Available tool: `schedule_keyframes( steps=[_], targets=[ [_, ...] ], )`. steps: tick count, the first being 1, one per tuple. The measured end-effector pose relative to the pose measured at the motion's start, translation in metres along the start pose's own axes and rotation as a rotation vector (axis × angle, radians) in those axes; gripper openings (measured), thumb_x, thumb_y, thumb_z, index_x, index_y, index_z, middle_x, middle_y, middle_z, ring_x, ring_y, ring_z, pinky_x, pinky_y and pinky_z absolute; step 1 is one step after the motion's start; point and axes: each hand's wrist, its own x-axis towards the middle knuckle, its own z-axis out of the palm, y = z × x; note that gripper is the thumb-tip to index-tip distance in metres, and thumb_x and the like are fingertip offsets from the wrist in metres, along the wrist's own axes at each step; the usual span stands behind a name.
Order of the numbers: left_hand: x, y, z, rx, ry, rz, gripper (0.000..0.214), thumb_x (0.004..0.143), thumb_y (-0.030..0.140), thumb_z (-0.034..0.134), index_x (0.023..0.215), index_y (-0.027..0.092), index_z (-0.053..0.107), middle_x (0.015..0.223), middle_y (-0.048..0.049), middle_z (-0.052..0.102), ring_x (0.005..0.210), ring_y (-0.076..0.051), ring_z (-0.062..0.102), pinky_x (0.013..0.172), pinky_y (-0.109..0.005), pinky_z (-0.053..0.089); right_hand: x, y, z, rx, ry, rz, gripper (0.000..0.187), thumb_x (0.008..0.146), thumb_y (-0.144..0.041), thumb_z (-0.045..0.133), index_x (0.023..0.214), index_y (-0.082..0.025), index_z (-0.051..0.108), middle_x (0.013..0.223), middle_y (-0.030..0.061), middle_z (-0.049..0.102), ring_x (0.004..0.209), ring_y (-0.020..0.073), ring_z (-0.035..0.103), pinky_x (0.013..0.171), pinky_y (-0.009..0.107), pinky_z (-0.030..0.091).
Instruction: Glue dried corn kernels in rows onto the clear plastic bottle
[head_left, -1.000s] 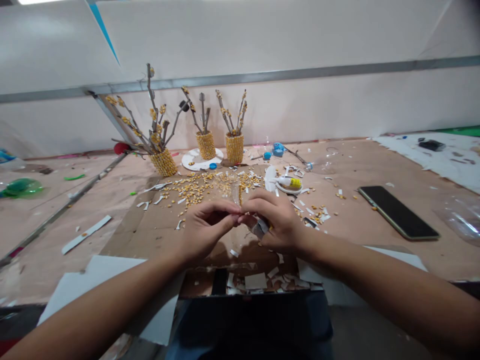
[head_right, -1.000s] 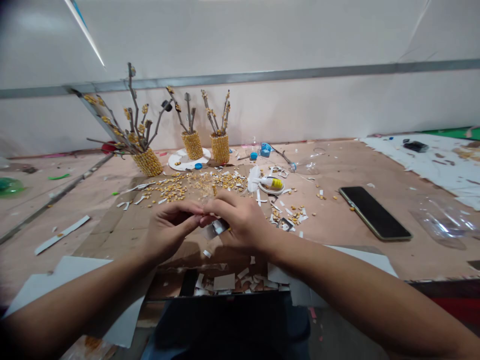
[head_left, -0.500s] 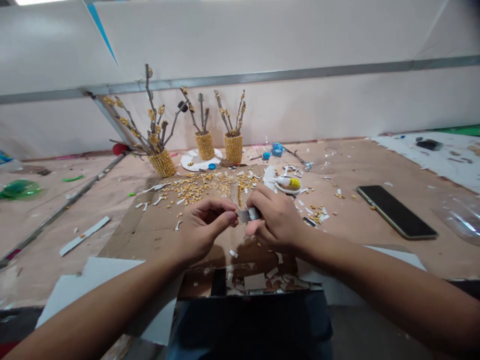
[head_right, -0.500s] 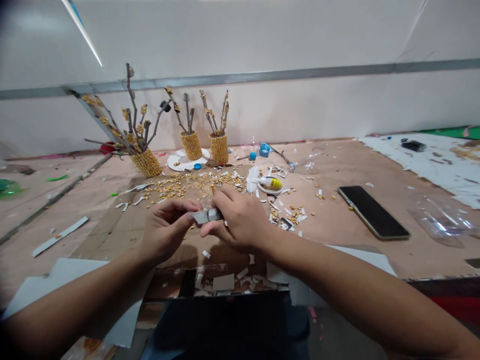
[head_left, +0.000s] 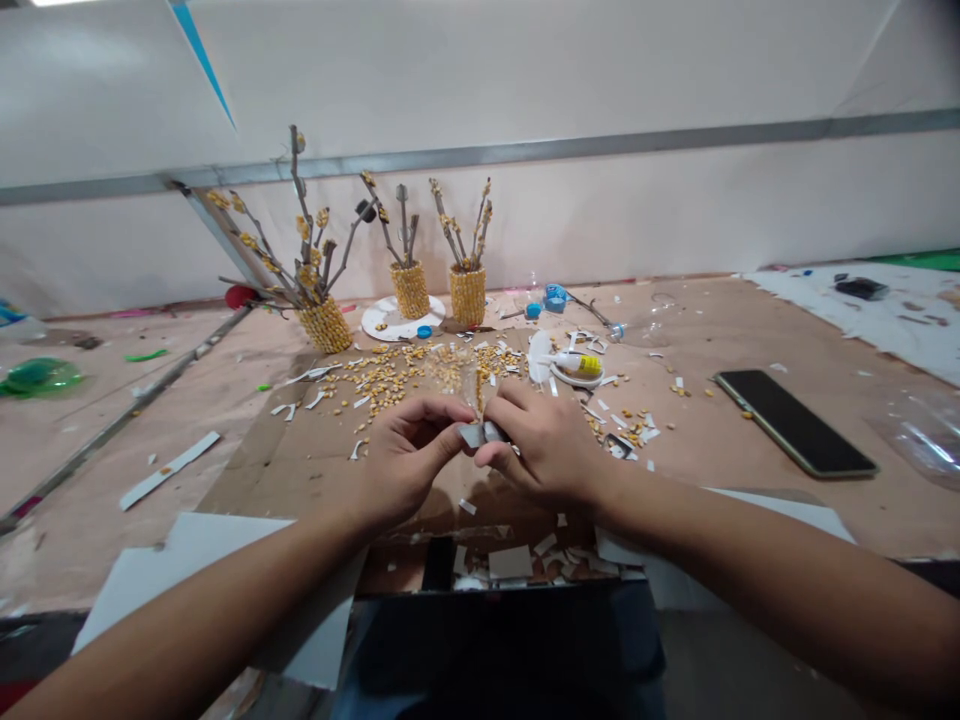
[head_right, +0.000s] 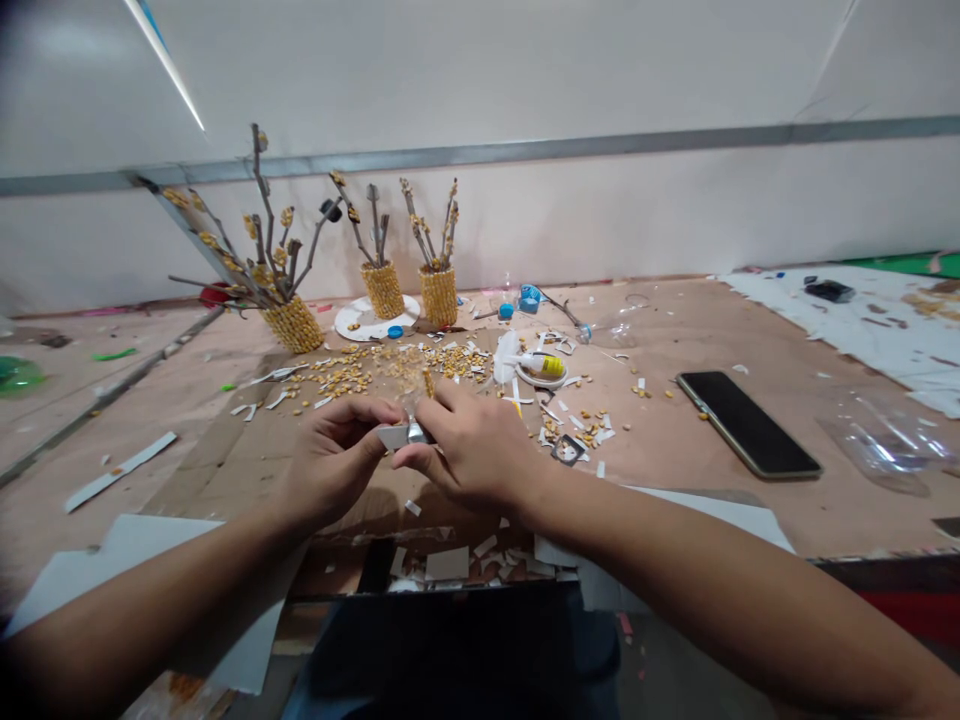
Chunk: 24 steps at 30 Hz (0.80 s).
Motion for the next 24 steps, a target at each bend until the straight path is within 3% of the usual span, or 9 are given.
schedule_keyframes(
  steps=[4, 12, 24],
  targets=[
    [-0.0004, 0.0006, 0.0016, 0.033, 0.031, 0.022, 0.028, 0.079, 0.045, 0.096, 0.085, 0.020, 0.085, 0.084, -0.0081, 0.083, 0.078, -0.019, 0.078, 0.075, -0.028, 0.066, 0.0001, -0.0006, 0.0016, 0.000, 0.008, -0.014, 0.076, 0.111, -0.072, 0.021, 0.094, -0.017, 0.069, 0.086, 0.0076, 0.061, 0.066, 0.0168, 0.045, 0.059, 0.030, 0.026],
    [0.0019, 0.0039, 0.0027, -0.091, 0.014, 0.016, 0.017, 0.081, 0.029, 0.095, 0.081, 0.019, 0.082, 0.084, -0.0053, 0.083, 0.076, -0.014, 0.077, 0.070, -0.020, 0.065, 0.0006, 0.0000, 0.0007, 0.005, -0.020, -0.006, 0.079, 0.111, -0.073, 0.018, 0.094, -0.016, 0.070, 0.086, 0.0074, 0.061, 0.066, 0.0161, 0.046, 0.059, 0.029, 0.024],
    [-0.0004, 0.0017, 0.0051, -0.043, 0.015, 0.035, 0.019, 0.086, 0.035, 0.092, 0.089, 0.019, 0.083, 0.086, -0.0056, 0.081, 0.079, -0.013, 0.076, 0.076, -0.018, 0.063, -0.0013, -0.0029, 0.0035, -0.012, -0.066, 0.053, 0.082, 0.110, -0.074, 0.014, 0.099, -0.015, 0.071, 0.089, 0.0084, 0.063, 0.065, 0.0156, 0.045, 0.060, 0.030, 0.022]
  ],
)
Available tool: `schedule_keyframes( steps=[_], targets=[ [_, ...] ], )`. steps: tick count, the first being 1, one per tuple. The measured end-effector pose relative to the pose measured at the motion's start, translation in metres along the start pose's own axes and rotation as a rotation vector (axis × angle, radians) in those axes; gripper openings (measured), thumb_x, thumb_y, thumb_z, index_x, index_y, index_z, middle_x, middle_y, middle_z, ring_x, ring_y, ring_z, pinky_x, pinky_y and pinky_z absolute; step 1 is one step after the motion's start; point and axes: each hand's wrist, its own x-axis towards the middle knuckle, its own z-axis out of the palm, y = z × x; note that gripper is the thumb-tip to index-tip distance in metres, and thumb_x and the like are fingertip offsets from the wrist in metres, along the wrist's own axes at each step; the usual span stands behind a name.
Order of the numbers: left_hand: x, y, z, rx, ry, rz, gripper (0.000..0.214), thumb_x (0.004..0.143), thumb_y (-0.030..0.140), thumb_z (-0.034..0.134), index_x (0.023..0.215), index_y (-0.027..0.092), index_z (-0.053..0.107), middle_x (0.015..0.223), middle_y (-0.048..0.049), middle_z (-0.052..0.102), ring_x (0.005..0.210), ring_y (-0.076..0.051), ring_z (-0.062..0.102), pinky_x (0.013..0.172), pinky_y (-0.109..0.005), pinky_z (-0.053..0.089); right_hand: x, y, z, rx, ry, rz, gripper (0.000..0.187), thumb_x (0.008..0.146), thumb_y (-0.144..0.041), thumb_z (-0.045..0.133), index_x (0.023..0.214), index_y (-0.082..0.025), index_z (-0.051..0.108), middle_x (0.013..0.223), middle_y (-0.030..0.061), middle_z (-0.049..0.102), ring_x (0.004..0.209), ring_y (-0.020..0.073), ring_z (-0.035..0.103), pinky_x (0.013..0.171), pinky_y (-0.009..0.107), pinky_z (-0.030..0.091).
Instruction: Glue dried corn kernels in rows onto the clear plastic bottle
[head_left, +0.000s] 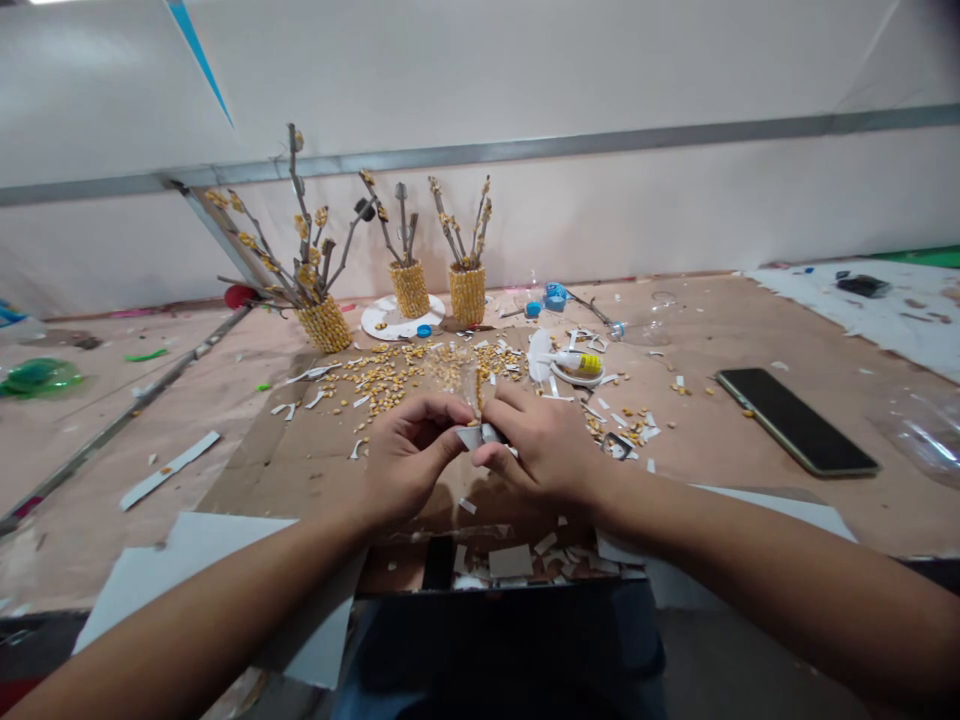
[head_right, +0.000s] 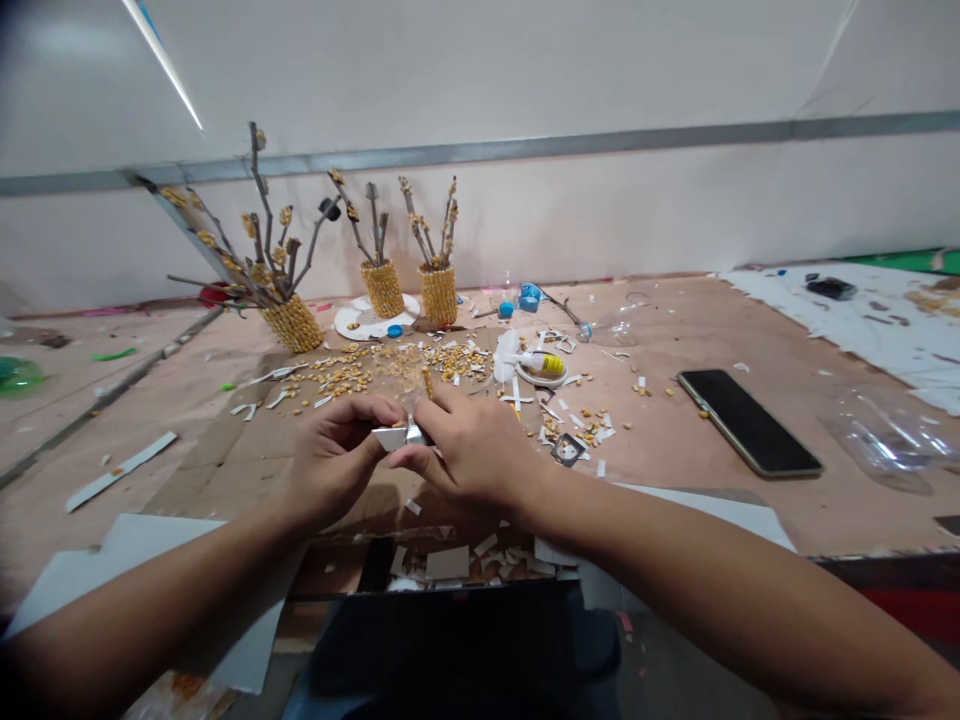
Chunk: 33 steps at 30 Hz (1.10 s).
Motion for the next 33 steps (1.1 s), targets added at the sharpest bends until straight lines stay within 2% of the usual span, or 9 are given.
schedule_keyframes(
  steps=[4, 11, 17, 22, 33],
  targets=[
    [0.000, -0.001, 0.000, -0.024, 0.011, -0.022, 0.021, 0.080, 0.032, 0.096, 0.084, 0.018, 0.081, 0.083, -0.0050, 0.080, 0.076, -0.013, 0.075, 0.074, -0.019, 0.062, -0.001, -0.001, 0.001, 0.011, 0.003, -0.008, 0.083, 0.109, -0.076, 0.015, 0.100, -0.016, 0.071, 0.088, 0.0080, 0.062, 0.067, 0.0163, 0.046, 0.060, 0.030, 0.023],
    [0.002, 0.002, 0.001, -0.087, -0.010, -0.088, 0.022, 0.079, 0.031, 0.097, 0.080, 0.017, 0.080, 0.081, -0.0041, 0.077, 0.075, -0.012, 0.071, 0.073, -0.019, 0.060, 0.000, -0.004, 0.001, 0.066, 0.022, -0.055, 0.080, 0.111, -0.071, 0.015, 0.104, -0.015, 0.072, 0.085, 0.0070, 0.063, 0.072, 0.0181, 0.051, 0.063, 0.030, 0.029],
    [0.002, -0.001, 0.005, -0.221, 0.047, -0.275, 0.033, 0.061, 0.029, 0.106, 0.076, 0.017, 0.080, 0.078, -0.0022, 0.076, 0.070, -0.012, 0.068, 0.068, -0.019, 0.056, -0.002, -0.007, 0.001, -0.006, 0.004, -0.010, 0.082, 0.111, -0.071, 0.012, 0.105, -0.016, 0.073, 0.088, 0.0084, 0.064, 0.070, 0.0186, 0.049, 0.062, 0.031, 0.025],
    [0.000, 0.000, 0.007, -0.242, 0.069, -0.376, 0.036, 0.056, 0.029, 0.108, 0.075, 0.016, 0.080, 0.074, -0.0007, 0.074, 0.066, -0.010, 0.064, 0.065, -0.018, 0.053, -0.003, -0.009, 0.001, -0.056, -0.036, 0.017, 0.088, 0.109, -0.074, 0.009, 0.106, -0.015, 0.074, 0.089, 0.0105, 0.065, 0.069, 0.0188, 0.046, 0.061, 0.032, 0.022],
    [-0.001, 0.008, 0.010, -0.273, 0.013, -0.429, 0.036, 0.063, 0.030, 0.105, 0.075, 0.014, 0.074, 0.071, 0.0012, 0.066, 0.065, -0.010, 0.057, 0.064, -0.019, 0.049, -0.003, -0.014, -0.002, -0.104, 0.022, 0.024, 0.086, 0.109, -0.074, 0.013, 0.097, -0.016, 0.075, 0.086, 0.0108, 0.066, 0.065, 0.0185, 0.047, 0.059, 0.032, 0.019]
  ],
)
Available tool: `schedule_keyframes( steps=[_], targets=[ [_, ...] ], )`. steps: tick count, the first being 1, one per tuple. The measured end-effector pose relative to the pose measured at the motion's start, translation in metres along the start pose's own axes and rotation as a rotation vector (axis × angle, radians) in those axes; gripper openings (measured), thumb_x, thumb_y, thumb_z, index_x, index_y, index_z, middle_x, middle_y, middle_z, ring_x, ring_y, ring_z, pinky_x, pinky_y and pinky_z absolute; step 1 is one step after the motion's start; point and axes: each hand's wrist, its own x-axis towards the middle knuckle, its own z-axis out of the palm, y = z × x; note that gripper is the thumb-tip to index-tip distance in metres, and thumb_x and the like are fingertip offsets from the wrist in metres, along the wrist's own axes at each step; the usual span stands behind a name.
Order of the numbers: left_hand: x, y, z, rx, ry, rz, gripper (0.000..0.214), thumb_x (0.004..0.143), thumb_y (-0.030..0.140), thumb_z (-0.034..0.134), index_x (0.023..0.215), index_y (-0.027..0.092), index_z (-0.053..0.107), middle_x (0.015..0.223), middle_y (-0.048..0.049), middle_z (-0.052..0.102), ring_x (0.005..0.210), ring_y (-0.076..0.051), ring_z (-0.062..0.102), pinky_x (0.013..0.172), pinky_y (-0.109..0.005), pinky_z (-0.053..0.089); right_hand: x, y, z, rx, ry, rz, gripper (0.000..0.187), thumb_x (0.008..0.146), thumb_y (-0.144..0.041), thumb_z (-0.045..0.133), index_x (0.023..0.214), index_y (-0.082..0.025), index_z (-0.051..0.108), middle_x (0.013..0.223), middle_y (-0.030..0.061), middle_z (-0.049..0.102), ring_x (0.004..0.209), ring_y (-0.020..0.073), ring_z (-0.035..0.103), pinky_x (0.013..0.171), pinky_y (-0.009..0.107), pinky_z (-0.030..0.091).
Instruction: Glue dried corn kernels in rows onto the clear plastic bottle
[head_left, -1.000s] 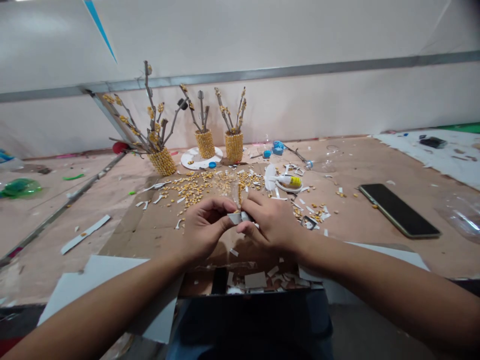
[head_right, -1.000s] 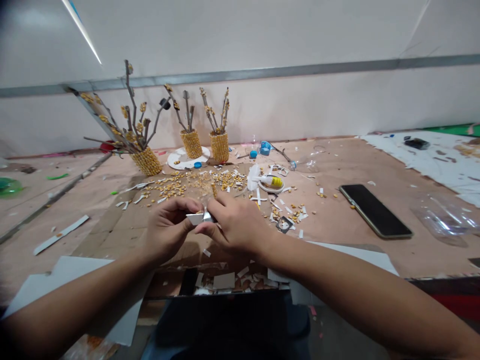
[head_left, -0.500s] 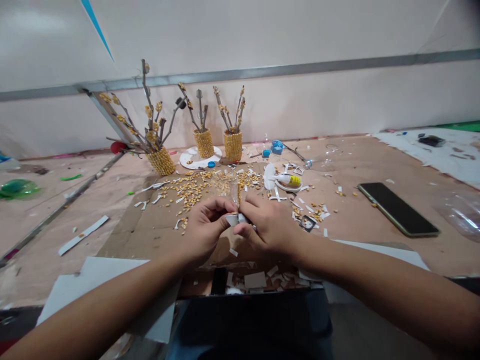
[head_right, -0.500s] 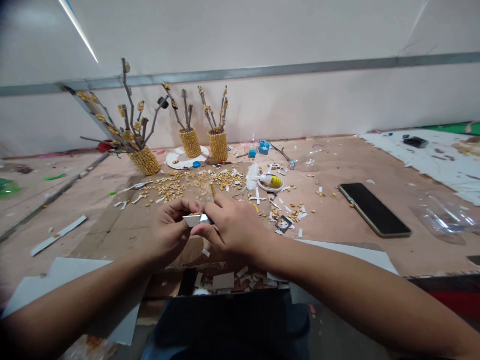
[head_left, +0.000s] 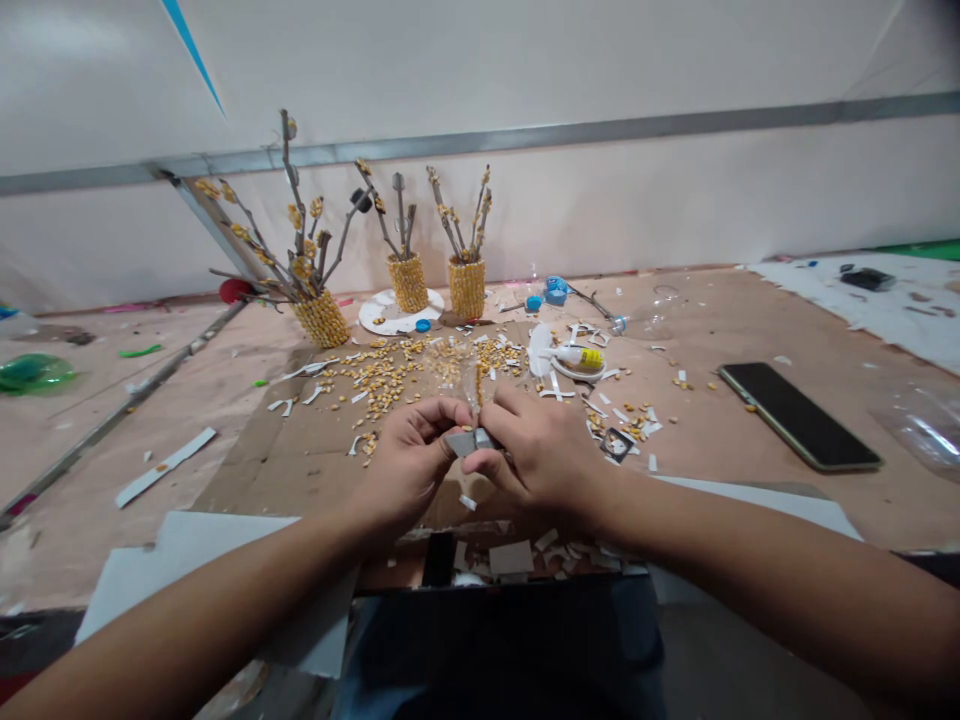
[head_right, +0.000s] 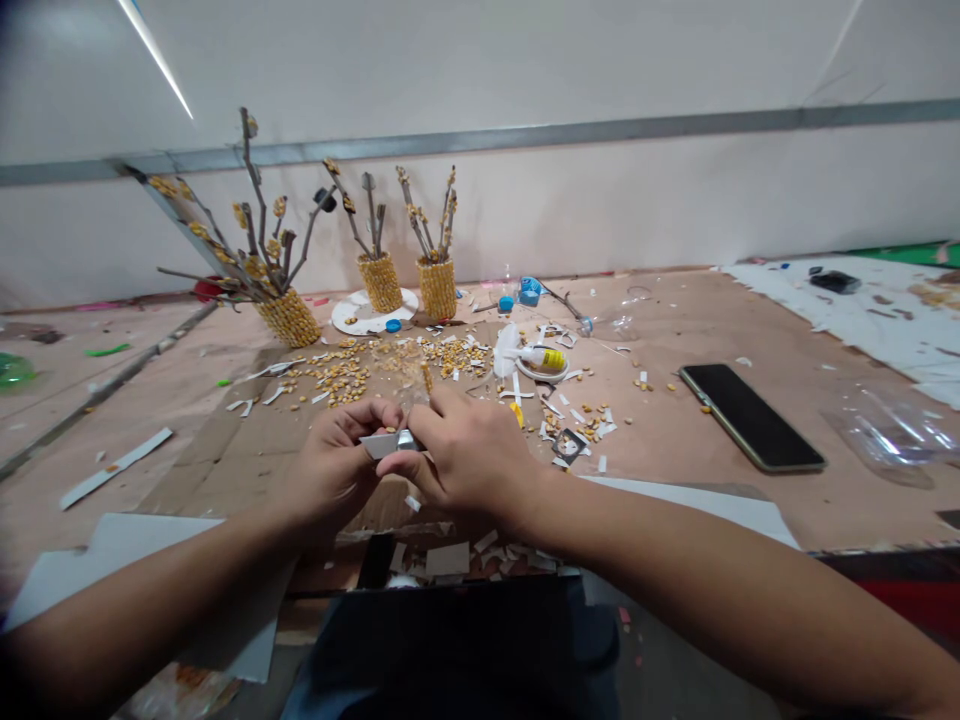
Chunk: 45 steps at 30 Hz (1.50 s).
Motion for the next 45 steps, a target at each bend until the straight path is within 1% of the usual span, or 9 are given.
schedule_keyframes(
  steps=[8, 14, 24, 29, 31, 34, 36, 40, 45],
  targets=[
    [-0.001, -0.001, 0.001, -0.073, -0.037, 0.002, 0.033, 0.065, 0.024, 0.103, 0.076, 0.014, 0.074, 0.073, 0.0006, 0.066, 0.066, -0.009, 0.057, 0.064, -0.019, 0.049, 0.000, 0.001, 0.002, 0.072, 0.069, -0.059, 0.076, 0.112, -0.069, 0.022, 0.096, -0.016, 0.074, 0.082, 0.0078, 0.066, 0.067, 0.0183, 0.050, 0.061, 0.032, 0.026],
    [-0.001, 0.001, 0.000, -0.103, -0.051, 0.002, 0.038, 0.065, 0.032, 0.105, 0.075, 0.013, 0.074, 0.072, -0.0002, 0.065, 0.066, -0.010, 0.057, 0.064, -0.020, 0.049, 0.000, -0.001, 0.002, 0.124, 0.118, -0.086, 0.067, 0.115, -0.063, 0.029, 0.094, -0.016, 0.073, 0.078, 0.0051, 0.067, 0.064, 0.0162, 0.050, 0.059, 0.032, 0.027],
    [-0.001, -0.003, -0.003, -0.134, -0.079, -0.006, 0.038, 0.068, 0.034, 0.104, 0.079, 0.013, 0.075, 0.073, -0.0011, 0.068, 0.068, -0.010, 0.059, 0.066, -0.021, 0.048, -0.001, 0.001, 0.006, 0.199, 0.057, -0.011, 0.066, 0.113, -0.065, 0.028, 0.088, -0.019, 0.067, 0.073, 0.0028, 0.061, 0.062, 0.0154, 0.046, 0.060, 0.030, 0.027],
    [0.004, -0.005, -0.007, -0.144, -0.086, -0.002, 0.039, 0.071, 0.039, 0.103, 0.081, 0.014, 0.075, 0.071, -0.0015, 0.067, 0.067, -0.011, 0.058, 0.068, -0.024, 0.047, 0.000, 0.007, 0.005, 0.353, 0.209, 0.007, 0.062, 0.112, -0.070, 0.028, 0.085, -0.021, 0.057, 0.074, 0.0010, 0.057, 0.063, 0.0147, 0.048, 0.060, 0.029, 0.033],
    [0.006, -0.006, -0.008, -0.132, -0.091, -0.002, 0.040, 0.071, 0.040, 0.103, 0.080, 0.013, 0.075, 0.071, -0.0012, 0.065, 0.067, -0.011, 0.057, 0.068, -0.024, 0.046, 0.001, 0.010, 0.004, 0.427, 0.287, 0.026, 0.056, 0.109, -0.072, 0.038, 0.089, -0.022, 0.055, 0.076, -0.0001, 0.056, 0.064, 0.0147, 0.049, 0.060, 0.029, 0.036],
    [0.007, -0.009, -0.010, -0.110, -0.103, -0.021, 0.041, 0.071, 0.044, 0.102, 0.081, 0.013, 0.077, 0.072, -0.0021, 0.067, 0.066, -0.011, 0.057, 0.067, -0.024, 0.045, 0.004, 0.013, 0.003, 0.510, 0.321, -0.033, 0.029, 0.105, -0.050, 0.064, 0.101, -0.022, 0.059, 0.079, -0.0012, 0.058, 0.067, 0.0147, 0.054, 0.062, 0.028, 0.043],
    [0.007, -0.012, -0.011, -0.105, -0.114, -0.041, 0.042, 0.071, 0.047, 0.102, 0.082, 0.014, 0.078, 0.074, -0.0029, 0.069, 0.067, -0.012, 0.058, 0.066, -0.025, 0.046, 0.004, 0.015, 0.005, 0.545, 0.304, -0.110, 0.010, 0.102, -0.028, 0.068, 0.109, -0.022, 0.064, 0.087, 0.0012, 0.065, 0.075, 0.0153, 0.062, 0.068, 0.029, 0.051],
    [0.007, -0.015, -0.012, -0.078, -0.091, -0.070, 0.044, 0.070, 0.049, 0.102, 0.083, 0.014, 0.078, 0.076, -0.0033, 0.070, 0.069, -0.013, 0.061, 0.068, -0.025, 0.047, 0.000, 0.019, 0.011, 0.548, 0.305, -0.215, 0.018, 0.099, -0.018, 0.067, 0.115, -0.021, 0.072, 0.105, 0.0078, 0.075, 0.091, 0.0177, 0.072, 0.079, 0.032, 0.060],
    [0.006, -0.015, -0.012, -0.007, -0.096, -0.050, 0.047, 0.072, 0.053, 0.099, 0.081, 0.013, 0.077, 0.072, -0.0031, 0.068, 0.066, -0.013, 0.059, 0.065, -0.025, 0.044, 0.000, 0.018, 0.010, 0.496, 0.281, -0.219, 0.014, 0.097, -0.022, 0.069, 0.110, -0.018, 0.073, 0.099, 0.0097, 0.077, 0.086, 0.0190, 0.072, 0.075, 0.033, 0.060]
  ],
)
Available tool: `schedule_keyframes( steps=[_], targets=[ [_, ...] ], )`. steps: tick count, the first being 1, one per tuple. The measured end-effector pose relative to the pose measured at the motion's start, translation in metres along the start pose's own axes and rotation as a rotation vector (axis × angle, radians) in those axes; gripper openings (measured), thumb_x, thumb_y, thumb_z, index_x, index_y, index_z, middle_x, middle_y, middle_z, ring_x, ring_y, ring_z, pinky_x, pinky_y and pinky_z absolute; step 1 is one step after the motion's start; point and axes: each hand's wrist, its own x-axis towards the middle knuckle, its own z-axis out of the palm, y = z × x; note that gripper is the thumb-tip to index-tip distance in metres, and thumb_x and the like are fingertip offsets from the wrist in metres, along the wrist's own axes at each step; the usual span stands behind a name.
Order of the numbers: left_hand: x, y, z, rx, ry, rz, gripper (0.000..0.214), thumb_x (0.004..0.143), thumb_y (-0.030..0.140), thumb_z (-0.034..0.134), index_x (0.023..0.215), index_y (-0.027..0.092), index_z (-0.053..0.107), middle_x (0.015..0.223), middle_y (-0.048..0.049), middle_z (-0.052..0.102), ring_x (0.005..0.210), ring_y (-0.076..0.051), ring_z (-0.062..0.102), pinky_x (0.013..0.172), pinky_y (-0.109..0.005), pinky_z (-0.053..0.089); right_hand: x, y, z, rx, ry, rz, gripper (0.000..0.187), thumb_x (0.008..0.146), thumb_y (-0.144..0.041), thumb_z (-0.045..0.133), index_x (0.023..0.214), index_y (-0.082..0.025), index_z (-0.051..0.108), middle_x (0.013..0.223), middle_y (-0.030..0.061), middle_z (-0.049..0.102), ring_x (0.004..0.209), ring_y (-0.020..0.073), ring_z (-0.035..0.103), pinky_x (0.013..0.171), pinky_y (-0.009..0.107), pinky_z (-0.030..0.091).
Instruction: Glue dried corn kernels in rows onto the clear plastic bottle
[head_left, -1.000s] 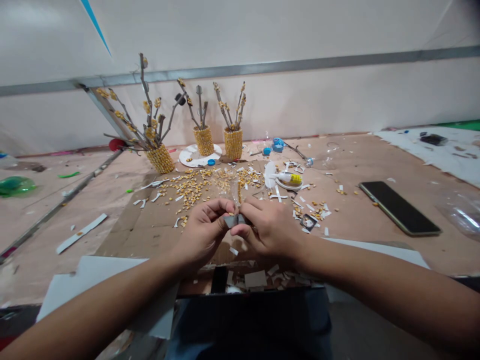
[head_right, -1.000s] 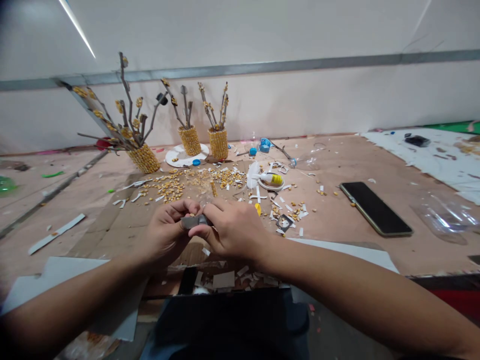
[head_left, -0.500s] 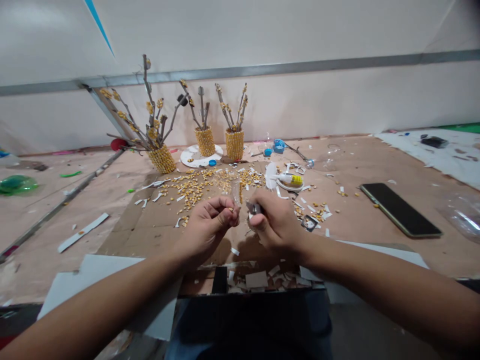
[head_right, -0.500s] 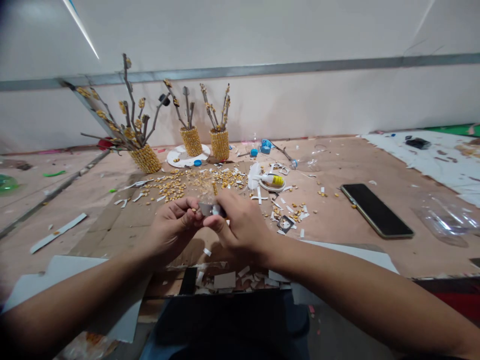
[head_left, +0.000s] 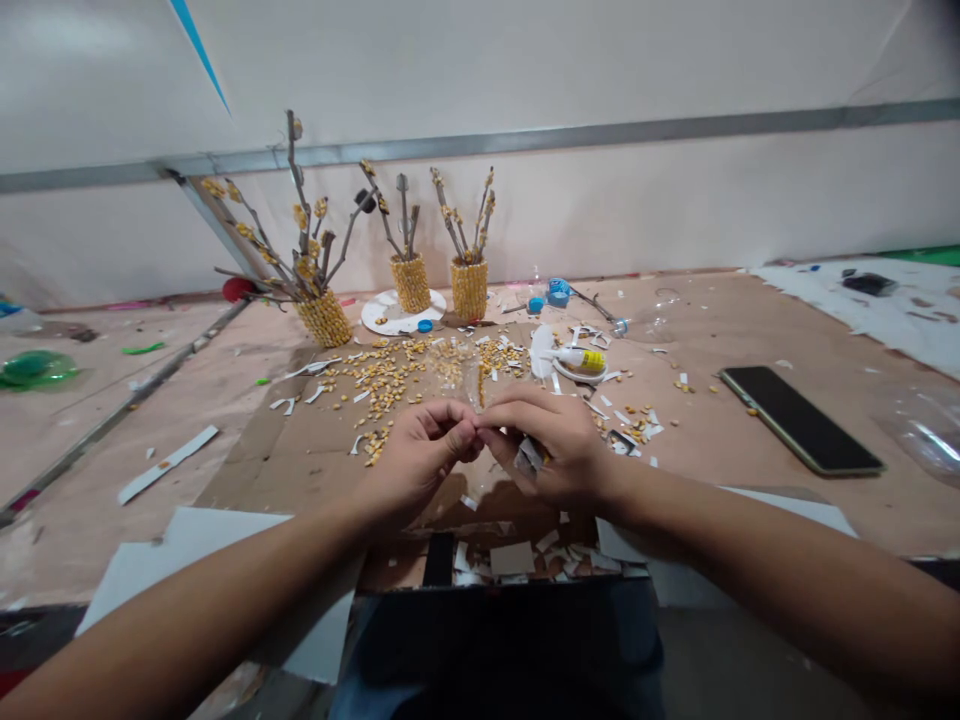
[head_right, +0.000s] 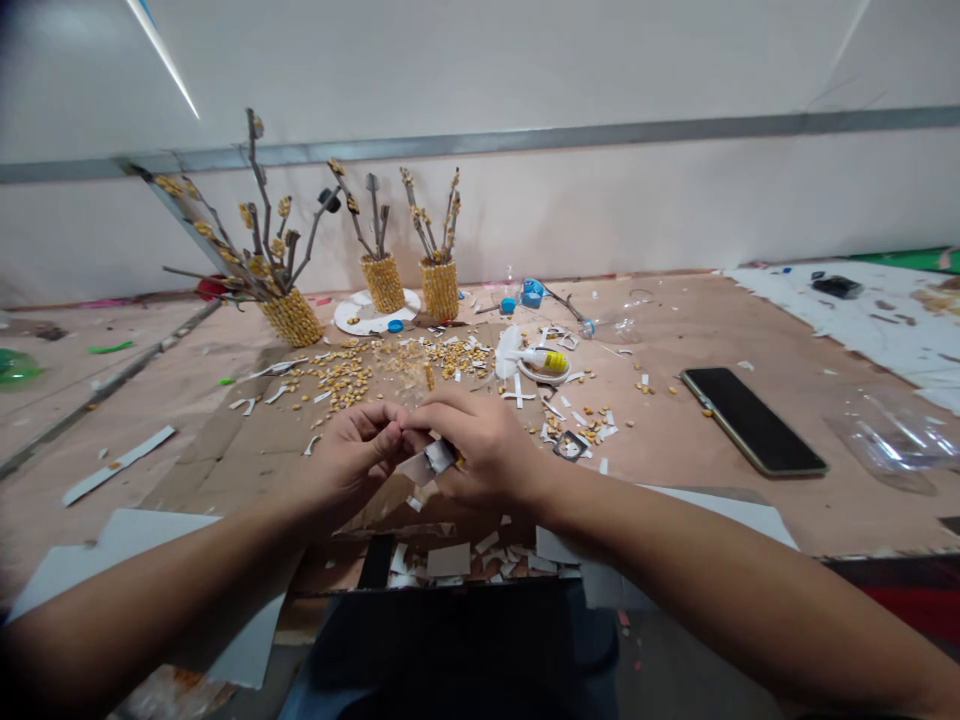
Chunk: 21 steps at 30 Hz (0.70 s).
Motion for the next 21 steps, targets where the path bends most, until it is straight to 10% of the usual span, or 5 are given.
schedule_keyframes(
  steps=[17, 21],
  targets=[
    [-0.001, 0.003, 0.001, 0.018, -0.013, -0.040, 0.051, 0.068, 0.054, 0.101, 0.078, 0.015, 0.069, 0.064, 0.0020, 0.057, 0.057, -0.009, 0.045, 0.056, -0.023, 0.030, 0.000, 0.006, -0.001, 0.072, -0.004, -0.026, 0.019, 0.096, -0.016, 0.068, 0.113, -0.020, 0.074, 0.104, 0.0091, 0.076, 0.091, 0.0186, 0.073, 0.076, 0.033, 0.061],
    [0.001, 0.004, -0.006, 0.279, 0.171, 0.368, 0.039, 0.080, 0.049, 0.093, 0.083, 0.019, 0.069, 0.078, -0.0018, 0.062, 0.067, -0.014, 0.050, 0.062, -0.027, 0.040, 0.011, 0.002, -0.011, 0.083, 0.075, 0.083, 0.009, 0.090, -0.014, 0.065, 0.094, -0.021, 0.066, 0.084, 0.0022, 0.068, 0.072, 0.0152, 0.062, 0.064, 0.030, 0.051]
  ],
)
